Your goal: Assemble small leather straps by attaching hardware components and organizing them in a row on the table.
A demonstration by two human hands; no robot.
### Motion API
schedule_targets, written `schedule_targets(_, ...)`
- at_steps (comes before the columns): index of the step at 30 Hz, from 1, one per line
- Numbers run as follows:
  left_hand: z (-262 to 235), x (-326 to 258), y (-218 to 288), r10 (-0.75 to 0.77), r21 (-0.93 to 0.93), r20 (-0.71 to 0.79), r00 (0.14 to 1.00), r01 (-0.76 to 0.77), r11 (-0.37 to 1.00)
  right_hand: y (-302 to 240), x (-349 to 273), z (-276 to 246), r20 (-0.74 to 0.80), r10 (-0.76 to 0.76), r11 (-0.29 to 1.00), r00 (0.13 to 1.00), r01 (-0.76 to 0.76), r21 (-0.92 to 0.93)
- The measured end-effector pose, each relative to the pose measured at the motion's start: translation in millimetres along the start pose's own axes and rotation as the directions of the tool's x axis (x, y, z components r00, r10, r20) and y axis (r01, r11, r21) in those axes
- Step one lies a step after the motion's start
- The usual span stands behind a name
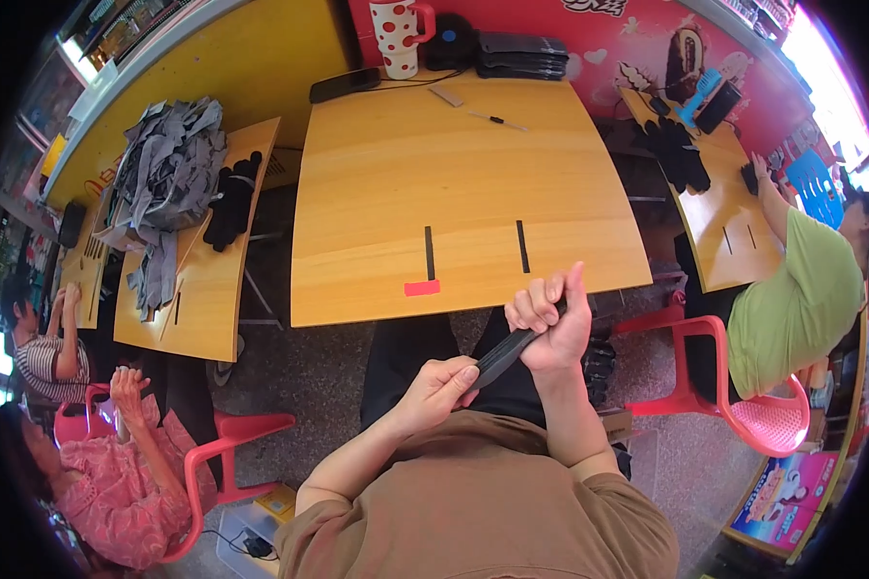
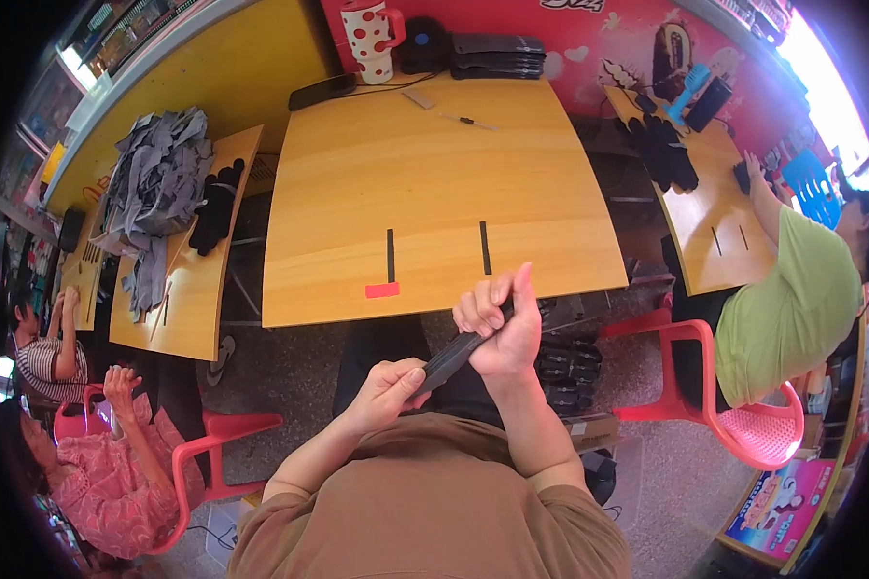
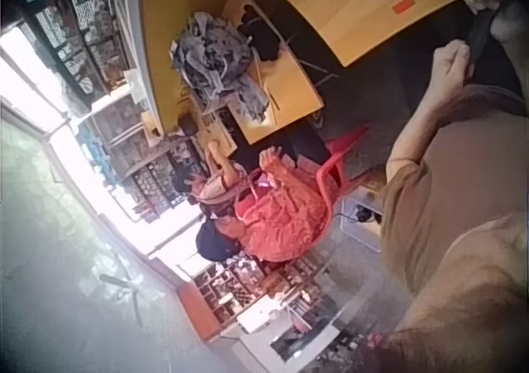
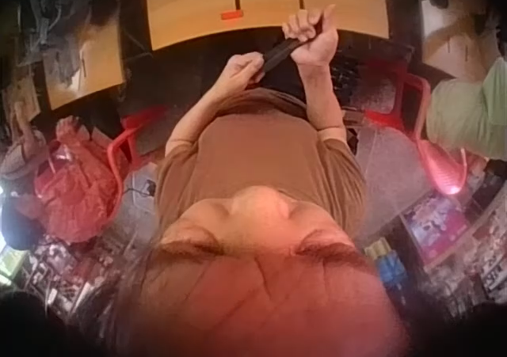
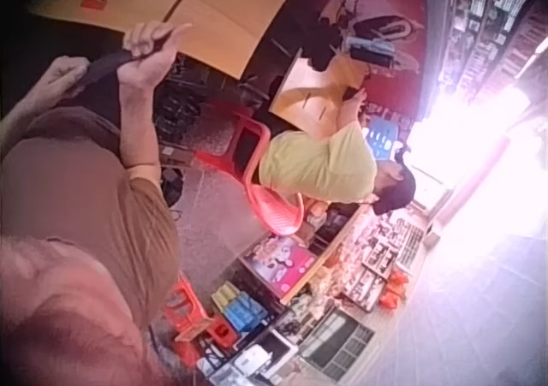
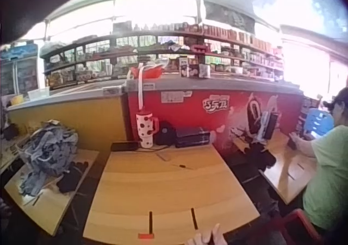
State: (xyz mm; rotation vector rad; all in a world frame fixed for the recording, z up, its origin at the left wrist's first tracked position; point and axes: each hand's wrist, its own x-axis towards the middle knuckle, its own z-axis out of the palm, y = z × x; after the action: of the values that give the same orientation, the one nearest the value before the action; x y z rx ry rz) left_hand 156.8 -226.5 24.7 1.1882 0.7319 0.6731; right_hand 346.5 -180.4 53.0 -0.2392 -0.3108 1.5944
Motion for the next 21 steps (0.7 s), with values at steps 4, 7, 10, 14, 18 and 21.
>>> schedule_targets(4, 3, 3, 21, 0.137, 0.347, -0.069, 0.988, -0.105, 0.932, 0, 0, 5, -0.033, -0.082, 0.991, 0.996, 0.078, -0.108)
schedule_targets(7, 5, 4, 6, 0.129, 0.749, -0.188, 0.974, 0.057, 0.66, 3, -4, 8, 0.012, -0.18, 0.96, 0.984, 0.179, -0.215)
schedule_targets(10, 6, 9, 1, 0.253, 0.808, -0.192, 0.948, 0.006, 0.589, 1, -4, 9, 0.009, -0.191, 0.961, 0.982, 0.189, -0.201)
schedule_targets(14, -7, 9, 15, 0.298, 0.542, -0.17, 0.939, -0.163, 0.825, -5, -2, 8, -0.012, -0.21, 0.964, 0.978, 0.205, -0.169)
schedule_targets(18, -18, 2, 4, 0.34, 0.611, -0.174, 0.924, -0.17, 0.773, -5, -2, 6, 0.012, -0.223, 0.961, 0.975, 0.222, -0.162)
schedule_targets(21, -18, 6, -2, 0.465, 0.718, -0.263, 0.845, -0.15, 0.679, 2, -4, 9, 0.087, -0.237, 0.945, 0.968, 0.25, -0.211)
